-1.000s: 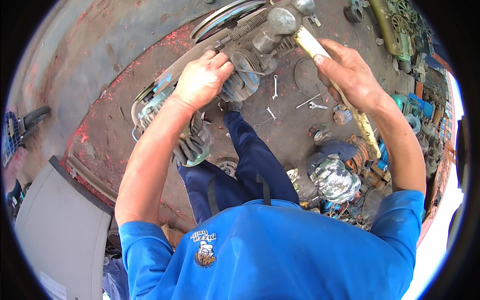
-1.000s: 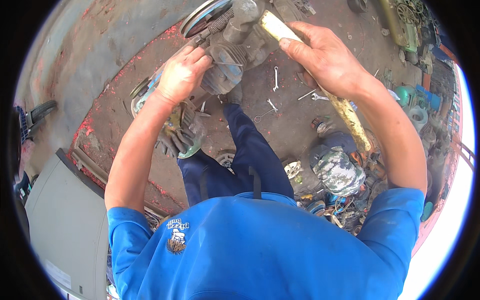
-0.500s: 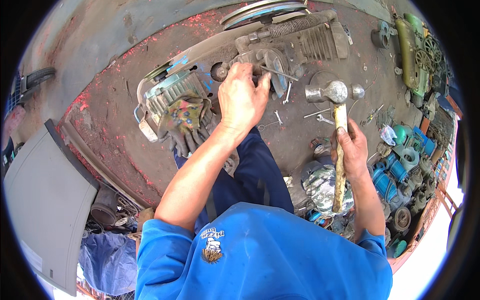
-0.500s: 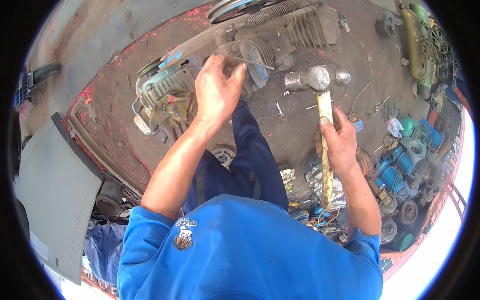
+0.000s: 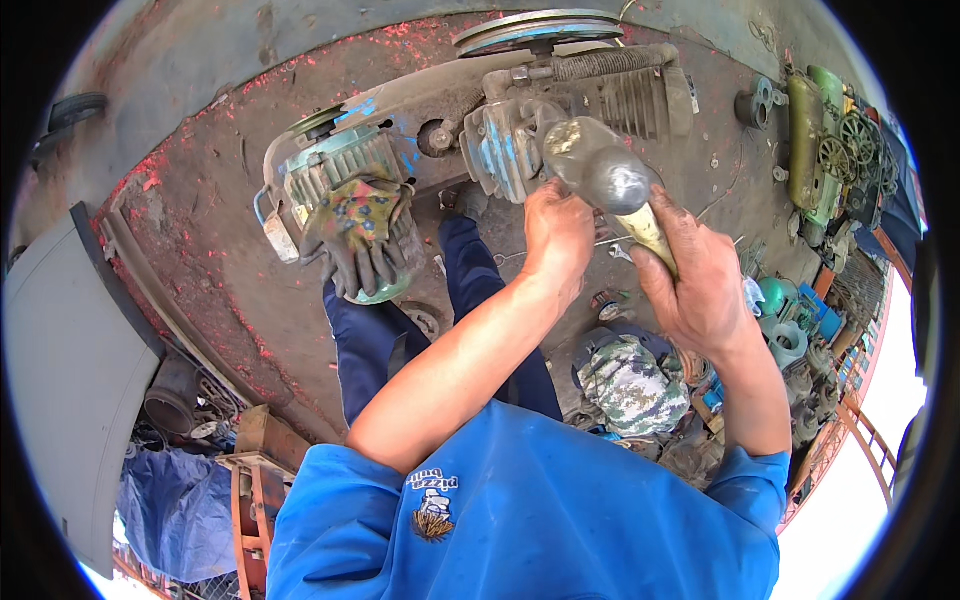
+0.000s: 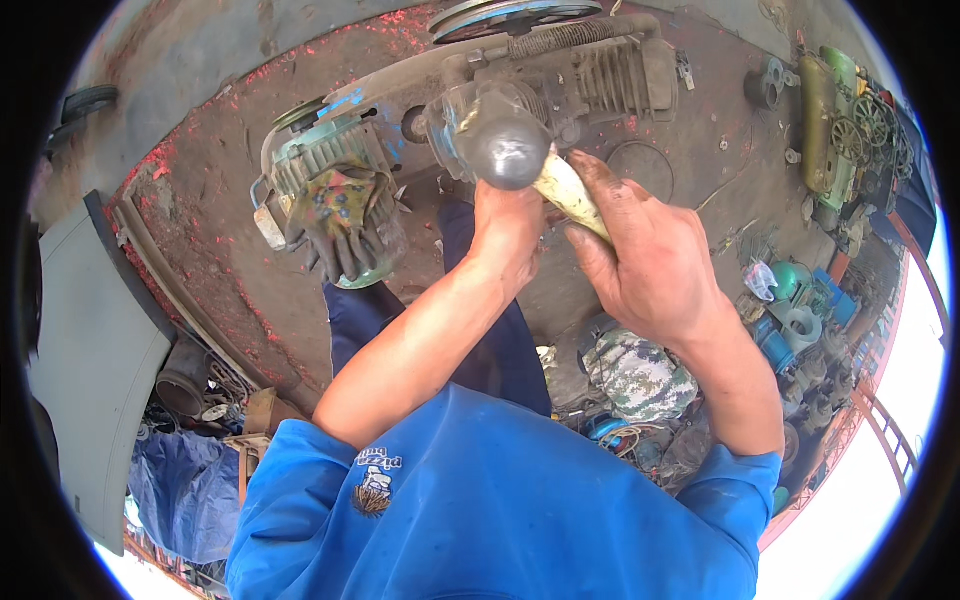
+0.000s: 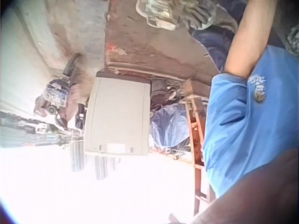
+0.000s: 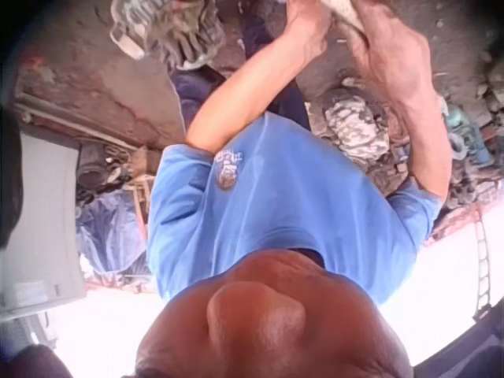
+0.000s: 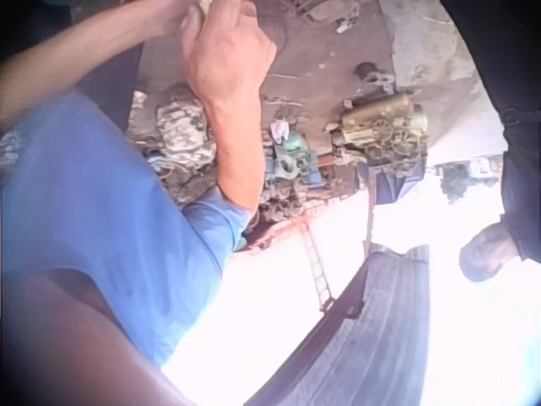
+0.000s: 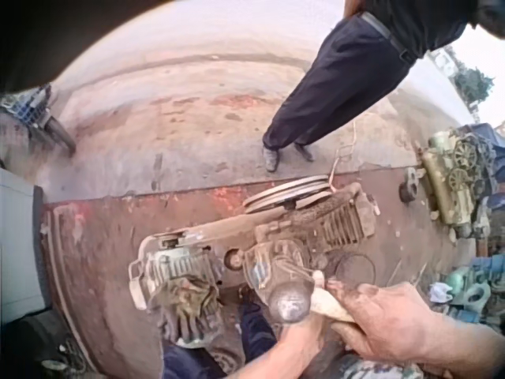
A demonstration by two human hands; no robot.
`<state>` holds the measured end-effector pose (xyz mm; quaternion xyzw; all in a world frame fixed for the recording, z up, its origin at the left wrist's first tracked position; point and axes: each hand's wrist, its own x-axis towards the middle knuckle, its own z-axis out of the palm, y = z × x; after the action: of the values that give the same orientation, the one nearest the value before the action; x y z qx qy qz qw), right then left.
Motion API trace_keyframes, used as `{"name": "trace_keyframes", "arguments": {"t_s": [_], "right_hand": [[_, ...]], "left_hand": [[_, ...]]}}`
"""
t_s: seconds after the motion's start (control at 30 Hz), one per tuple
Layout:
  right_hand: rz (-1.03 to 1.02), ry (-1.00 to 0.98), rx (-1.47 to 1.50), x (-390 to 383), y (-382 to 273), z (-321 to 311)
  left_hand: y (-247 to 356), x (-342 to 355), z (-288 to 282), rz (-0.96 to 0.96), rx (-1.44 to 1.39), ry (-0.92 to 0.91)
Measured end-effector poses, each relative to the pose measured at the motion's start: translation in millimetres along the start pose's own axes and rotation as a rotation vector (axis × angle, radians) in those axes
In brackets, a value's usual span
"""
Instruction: The person works on a small engine mounted on a metal stand, using a hammer and wrench to loosen and remove bolts and components. The person removes a bolt and a small metal part from the engine and places them on the floor.
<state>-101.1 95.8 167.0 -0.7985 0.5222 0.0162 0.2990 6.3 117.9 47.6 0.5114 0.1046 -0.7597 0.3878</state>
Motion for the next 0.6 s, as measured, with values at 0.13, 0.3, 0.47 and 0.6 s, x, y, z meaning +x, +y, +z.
{"name": "trace_keyframes", "arguments": {"t_s": [0.13,0.3,0.47,0.6], "right_hand": [[-0.207,-0.25,-0.363,42.4,-22.6,-5.8],[-0.207,-0.39,-0.566,70.3,-30.4,3.1],[-0.183,-0.415,-0.647,75.9,-51.4,0.7],[-0.105,-0.431,-0.664,76.6,-50.2,8.8]], "left_hand": [[-16.2,20.4,0.3,-0.122,-0.613,-0.189],[-14.7,25.4,-2.8,-0.155,-0.683,-0.124],[-12.5,24.5,-4.8,-0.181,-0.629,-0.052],[-27.6,34.7,-6.0,-0.101,-0.779,-0.159]]}}
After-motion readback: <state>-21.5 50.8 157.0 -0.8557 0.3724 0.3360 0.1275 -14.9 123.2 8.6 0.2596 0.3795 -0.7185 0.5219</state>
